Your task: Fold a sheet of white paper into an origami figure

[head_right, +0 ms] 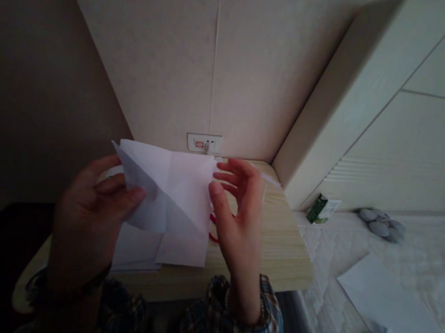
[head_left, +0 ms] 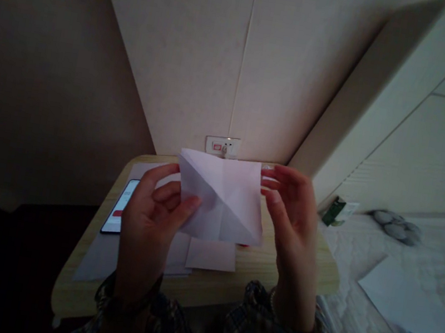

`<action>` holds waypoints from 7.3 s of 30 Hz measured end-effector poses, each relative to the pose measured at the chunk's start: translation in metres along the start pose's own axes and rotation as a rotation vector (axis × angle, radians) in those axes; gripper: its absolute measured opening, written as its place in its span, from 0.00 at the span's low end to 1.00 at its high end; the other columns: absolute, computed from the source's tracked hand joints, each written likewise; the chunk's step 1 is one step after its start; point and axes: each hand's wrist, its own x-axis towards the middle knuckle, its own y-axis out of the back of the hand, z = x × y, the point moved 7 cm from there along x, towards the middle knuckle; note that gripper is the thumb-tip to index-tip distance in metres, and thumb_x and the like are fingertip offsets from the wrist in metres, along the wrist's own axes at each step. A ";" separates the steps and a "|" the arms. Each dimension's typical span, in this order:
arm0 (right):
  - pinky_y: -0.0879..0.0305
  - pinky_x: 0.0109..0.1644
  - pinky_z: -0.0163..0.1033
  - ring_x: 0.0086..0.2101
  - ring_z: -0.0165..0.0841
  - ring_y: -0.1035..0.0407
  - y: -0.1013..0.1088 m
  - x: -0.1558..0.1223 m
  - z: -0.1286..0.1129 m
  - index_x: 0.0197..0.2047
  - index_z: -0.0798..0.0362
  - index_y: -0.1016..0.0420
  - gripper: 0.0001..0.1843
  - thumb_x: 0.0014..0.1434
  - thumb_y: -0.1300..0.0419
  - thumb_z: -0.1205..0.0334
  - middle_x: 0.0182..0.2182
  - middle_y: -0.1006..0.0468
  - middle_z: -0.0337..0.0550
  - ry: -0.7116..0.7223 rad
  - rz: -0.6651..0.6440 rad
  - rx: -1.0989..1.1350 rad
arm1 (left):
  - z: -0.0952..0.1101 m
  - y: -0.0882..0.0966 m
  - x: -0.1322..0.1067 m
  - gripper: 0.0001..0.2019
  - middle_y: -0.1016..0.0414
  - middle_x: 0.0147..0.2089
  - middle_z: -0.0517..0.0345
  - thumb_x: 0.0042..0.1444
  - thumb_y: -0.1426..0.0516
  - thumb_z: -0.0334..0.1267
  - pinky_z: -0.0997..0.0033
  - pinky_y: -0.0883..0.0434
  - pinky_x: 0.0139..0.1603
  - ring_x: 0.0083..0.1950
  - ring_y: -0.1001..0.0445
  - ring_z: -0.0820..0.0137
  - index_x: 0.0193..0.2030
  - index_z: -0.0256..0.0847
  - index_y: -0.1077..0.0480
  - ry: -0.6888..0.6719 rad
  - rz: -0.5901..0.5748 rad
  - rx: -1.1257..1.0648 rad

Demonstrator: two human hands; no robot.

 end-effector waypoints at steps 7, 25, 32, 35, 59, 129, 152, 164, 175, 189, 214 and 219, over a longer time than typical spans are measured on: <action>0.38 0.18 0.32 0.21 0.30 0.32 -0.014 -0.005 -0.002 0.55 0.44 0.32 0.21 0.59 0.38 0.67 0.24 0.27 0.32 -0.148 -0.151 0.194 | 0.014 -0.003 -0.003 0.12 0.24 0.51 0.62 0.55 0.36 0.28 0.79 0.24 0.45 0.49 0.23 0.71 0.43 0.49 0.23 -0.204 -0.011 0.102; 0.32 0.27 0.33 0.29 0.29 0.29 -0.003 -0.004 0.004 0.41 0.45 0.26 0.11 0.57 0.37 0.70 0.31 0.23 0.35 -0.100 -0.003 0.226 | 0.002 -0.015 -0.012 0.40 0.33 0.69 0.56 0.46 0.37 0.63 0.56 0.40 0.70 0.69 0.36 0.55 0.67 0.58 0.36 -0.135 -0.722 0.479; 0.27 0.39 0.38 0.40 0.34 0.26 -0.008 -0.006 0.000 0.47 0.43 0.23 0.12 0.59 0.36 0.64 0.42 0.20 0.38 -0.074 -0.129 0.170 | 0.007 -0.010 -0.006 0.16 0.15 0.44 0.57 0.56 0.44 0.30 0.69 0.24 0.37 0.39 0.19 0.62 0.47 0.45 0.20 -0.011 -0.449 0.579; 0.31 0.54 0.44 0.51 0.37 0.31 -0.003 -0.003 -0.001 0.51 0.41 0.25 0.19 0.56 0.33 0.61 0.52 0.25 0.39 -0.029 -0.078 0.107 | 0.004 0.000 -0.003 0.10 0.16 0.30 0.58 0.60 0.43 0.39 0.71 0.24 0.32 0.32 0.20 0.64 0.33 0.41 0.20 0.088 -0.263 0.535; 0.34 0.42 0.39 0.38 0.31 0.31 -0.011 -0.008 -0.016 0.39 0.47 0.23 0.08 0.60 0.37 0.72 0.35 0.25 0.37 0.205 -0.041 0.017 | -0.014 -0.007 -0.013 0.06 0.17 0.36 0.59 0.56 0.35 0.39 0.78 0.19 0.27 0.29 0.18 0.71 0.38 0.40 0.21 0.222 -0.078 0.090; 0.30 0.52 0.45 0.48 0.37 0.28 -0.038 -0.010 -0.013 0.42 0.47 0.24 0.22 0.51 0.46 0.81 0.46 0.23 0.43 0.277 -0.398 -0.191 | -0.012 -0.008 -0.001 0.05 0.22 0.34 0.62 0.51 0.37 0.33 0.73 0.24 0.39 0.39 0.20 0.68 0.33 0.44 0.30 0.162 -0.132 0.132; 0.31 0.44 0.37 0.39 0.31 0.26 -0.036 -0.008 -0.020 0.36 0.51 0.24 0.07 0.63 0.40 0.71 0.37 0.20 0.41 0.203 -0.324 -0.060 | 0.005 -0.012 -0.010 0.08 0.17 0.34 0.66 0.52 0.35 0.27 0.79 0.23 0.42 0.38 0.19 0.74 0.31 0.45 0.22 -0.043 -0.064 0.172; 0.31 0.40 0.32 0.36 0.27 0.27 -0.033 -0.013 -0.002 0.40 0.46 0.26 0.06 0.62 0.37 0.67 0.34 0.23 0.33 -0.042 -0.251 0.125 | 0.018 -0.017 -0.017 0.13 0.18 0.36 0.71 0.53 0.36 0.22 0.88 0.26 0.44 0.39 0.20 0.80 0.37 0.48 0.22 -0.188 -0.113 0.262; 0.32 0.39 0.30 0.35 0.25 0.28 -0.036 -0.013 -0.014 0.38 0.50 0.24 0.04 0.61 0.35 0.68 0.32 0.22 0.33 0.037 -0.335 -0.016 | 0.024 -0.020 -0.022 0.15 0.20 0.41 0.69 0.54 0.35 0.24 0.82 0.27 0.48 0.43 0.21 0.77 0.44 0.48 0.26 -0.287 -0.150 0.357; 0.34 0.42 0.32 0.37 0.26 0.29 -0.035 -0.014 -0.014 0.40 0.46 0.23 0.11 0.62 0.38 0.74 0.34 0.23 0.31 0.060 -0.294 0.166 | 0.037 -0.029 -0.029 0.13 0.22 0.43 0.65 0.57 0.40 0.20 0.79 0.28 0.49 0.47 0.25 0.77 0.42 0.44 0.26 -0.383 -0.241 0.380; 0.34 0.41 0.39 0.36 0.31 0.29 -0.033 -0.016 -0.022 0.37 0.46 0.22 0.07 0.62 0.36 0.70 0.33 0.23 0.35 0.144 -0.243 0.184 | 0.038 -0.029 -0.028 0.13 0.21 0.40 0.67 0.57 0.39 0.21 0.77 0.27 0.45 0.44 0.24 0.76 0.37 0.46 0.24 -0.345 -0.227 0.378; 0.34 0.39 0.38 0.35 0.30 0.30 -0.029 -0.015 -0.022 0.37 0.46 0.22 0.08 0.62 0.37 0.69 0.32 0.23 0.35 0.139 -0.175 0.166 | 0.032 -0.024 -0.026 0.13 0.20 0.39 0.68 0.56 0.37 0.23 0.75 0.27 0.47 0.44 0.23 0.74 0.40 0.48 0.25 -0.307 -0.180 0.352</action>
